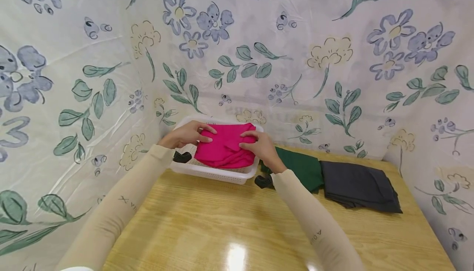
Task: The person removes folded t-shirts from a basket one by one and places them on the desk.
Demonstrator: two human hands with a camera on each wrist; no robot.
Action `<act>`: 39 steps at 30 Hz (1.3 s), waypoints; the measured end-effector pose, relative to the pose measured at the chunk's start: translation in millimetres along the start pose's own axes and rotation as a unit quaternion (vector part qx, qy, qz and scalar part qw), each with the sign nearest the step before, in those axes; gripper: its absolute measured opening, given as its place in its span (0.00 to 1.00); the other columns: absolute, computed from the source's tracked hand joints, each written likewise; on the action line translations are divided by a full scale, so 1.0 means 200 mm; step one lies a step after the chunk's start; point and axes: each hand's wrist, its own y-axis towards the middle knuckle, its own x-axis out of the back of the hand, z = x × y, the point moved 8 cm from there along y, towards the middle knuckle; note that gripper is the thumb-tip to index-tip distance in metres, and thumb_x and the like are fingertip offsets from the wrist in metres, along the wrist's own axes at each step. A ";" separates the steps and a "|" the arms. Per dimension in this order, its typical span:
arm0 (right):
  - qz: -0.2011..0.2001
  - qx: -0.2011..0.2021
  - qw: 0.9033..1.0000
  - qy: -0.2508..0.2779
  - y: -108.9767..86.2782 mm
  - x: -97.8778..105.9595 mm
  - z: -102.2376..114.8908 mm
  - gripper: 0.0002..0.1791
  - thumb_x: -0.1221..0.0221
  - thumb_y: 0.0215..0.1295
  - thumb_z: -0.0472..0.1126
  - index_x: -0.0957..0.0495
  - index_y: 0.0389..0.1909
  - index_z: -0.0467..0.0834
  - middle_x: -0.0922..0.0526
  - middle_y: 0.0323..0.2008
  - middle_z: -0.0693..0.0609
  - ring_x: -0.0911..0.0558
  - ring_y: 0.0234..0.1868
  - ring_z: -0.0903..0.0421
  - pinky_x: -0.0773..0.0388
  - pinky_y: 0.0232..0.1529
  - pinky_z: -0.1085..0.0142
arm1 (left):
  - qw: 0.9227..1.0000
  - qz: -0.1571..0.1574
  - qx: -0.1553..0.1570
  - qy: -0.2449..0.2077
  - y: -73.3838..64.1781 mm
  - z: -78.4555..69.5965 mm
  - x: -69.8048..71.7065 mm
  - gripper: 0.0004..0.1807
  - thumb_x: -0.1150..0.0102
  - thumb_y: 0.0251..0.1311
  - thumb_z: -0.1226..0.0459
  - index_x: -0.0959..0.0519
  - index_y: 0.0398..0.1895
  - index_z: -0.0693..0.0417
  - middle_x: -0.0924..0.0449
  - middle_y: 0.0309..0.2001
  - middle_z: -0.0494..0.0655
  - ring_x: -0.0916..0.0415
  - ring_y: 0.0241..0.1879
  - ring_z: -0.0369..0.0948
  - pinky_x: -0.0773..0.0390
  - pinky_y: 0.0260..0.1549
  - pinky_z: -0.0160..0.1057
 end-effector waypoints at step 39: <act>-0.004 -0.022 1.000 0.015 -0.34 0.43 -0.19 0.24 0.30 0.66 0.46 0.19 0.61 0.45 0.17 0.46 0.46 0.24 0.39 0.50 0.25 0.35 0.66 | 0.997 0.059 -0.053 0.003 0.01 -0.28 -0.48 0.22 0.30 0.62 0.71 0.19 0.60 0.60 0.22 0.41 0.57 0.19 0.33 0.44 0.15 0.33 0.41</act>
